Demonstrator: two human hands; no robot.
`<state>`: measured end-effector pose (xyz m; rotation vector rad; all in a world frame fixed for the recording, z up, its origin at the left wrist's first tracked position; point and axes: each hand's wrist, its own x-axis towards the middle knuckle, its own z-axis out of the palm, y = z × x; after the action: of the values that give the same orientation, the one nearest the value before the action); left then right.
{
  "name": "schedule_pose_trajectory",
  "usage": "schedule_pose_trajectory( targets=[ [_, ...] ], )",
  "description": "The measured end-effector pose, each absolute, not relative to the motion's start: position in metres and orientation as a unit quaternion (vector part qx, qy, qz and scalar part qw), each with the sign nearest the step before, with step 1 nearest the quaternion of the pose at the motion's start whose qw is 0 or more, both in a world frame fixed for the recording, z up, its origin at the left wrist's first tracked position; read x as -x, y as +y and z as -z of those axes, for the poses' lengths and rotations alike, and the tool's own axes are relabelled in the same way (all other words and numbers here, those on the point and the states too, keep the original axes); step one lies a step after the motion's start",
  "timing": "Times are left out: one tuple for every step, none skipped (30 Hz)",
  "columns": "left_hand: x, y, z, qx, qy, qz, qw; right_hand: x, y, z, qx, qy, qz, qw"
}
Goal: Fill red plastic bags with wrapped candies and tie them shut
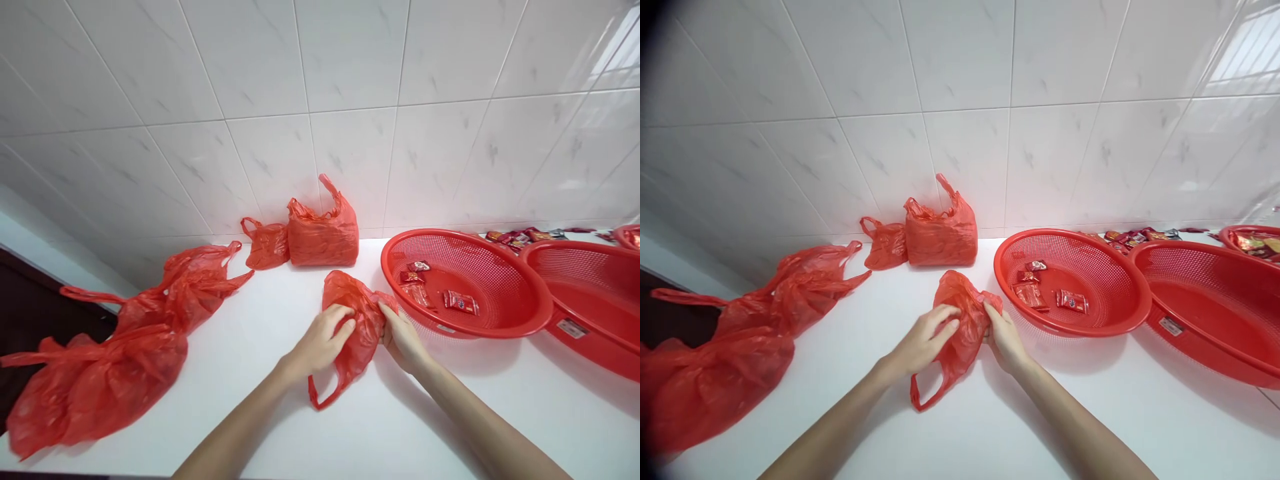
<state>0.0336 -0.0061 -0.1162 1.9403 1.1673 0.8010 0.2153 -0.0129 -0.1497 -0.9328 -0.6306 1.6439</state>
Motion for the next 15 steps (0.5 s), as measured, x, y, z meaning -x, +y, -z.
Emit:
schedule_pose_trajectory(
  targets=[
    [-0.037, -0.005, 0.125, -0.759, 0.476, -0.302, 0.327, -0.216, -0.014, 0.149, 0.395, -0.269, -0.694, 0.539],
    [-0.038, -0.002, 0.132, -0.758, 0.507, -0.292, 0.289, -0.218, -0.015, 0.148, 0.399, -0.275, -0.693, 0.534],
    [-0.037, 0.002, 0.138, -0.754, 0.540, -0.279, 0.249, -0.219, -0.016, 0.147, 0.403, -0.284, -0.690, 0.529],
    [-0.034, 0.007, 0.141, -0.751, 0.570, -0.259, 0.209, -0.221, -0.018, 0.147, 0.410, -0.297, -0.685, 0.524],
    [-0.030, 0.012, 0.143, -0.751, 0.594, -0.232, 0.171, -0.223, -0.020, 0.146, 0.420, -0.313, -0.675, 0.520],
    [-0.026, 0.017, 0.142, -0.755, 0.607, -0.204, 0.140, -0.226, -0.021, 0.145, 0.432, -0.330, -0.660, 0.519],
    [-0.021, 0.021, 0.140, -0.761, 0.612, -0.178, 0.116, -0.228, -0.023, 0.145, 0.442, -0.350, -0.642, 0.519],
    [-0.016, 0.024, 0.136, -0.768, 0.612, -0.156, 0.101, -0.231, -0.025, 0.144, 0.448, -0.375, -0.625, 0.518],
    [-0.012, 0.026, 0.132, -0.773, 0.612, -0.141, 0.093, -0.234, -0.028, 0.144, 0.450, -0.405, -0.608, 0.513],
    [-0.008, 0.027, 0.128, -0.776, 0.612, -0.127, 0.087, -0.237, -0.030, 0.143, 0.451, -0.441, -0.589, 0.505],
    [-0.006, 0.027, 0.123, -0.779, 0.612, -0.109, 0.079, -0.240, -0.034, 0.141, 0.452, -0.484, -0.560, 0.498],
    [-0.004, 0.027, 0.119, -0.785, 0.610, -0.083, 0.069, -0.243, -0.037, 0.139, 0.456, -0.531, -0.513, 0.496],
    [-0.002, 0.026, 0.115, -0.792, 0.605, -0.052, 0.058, -0.245, -0.042, 0.135, 0.462, -0.580, -0.446, 0.501],
    [-0.002, 0.026, 0.111, -0.799, 0.599, -0.021, 0.048, -0.245, -0.046, 0.130, 0.464, -0.627, -0.362, 0.511],
    [-0.003, 0.025, 0.108, -0.806, 0.591, 0.006, 0.040, -0.244, -0.051, 0.124, 0.451, -0.672, -0.271, 0.520]
  ],
)
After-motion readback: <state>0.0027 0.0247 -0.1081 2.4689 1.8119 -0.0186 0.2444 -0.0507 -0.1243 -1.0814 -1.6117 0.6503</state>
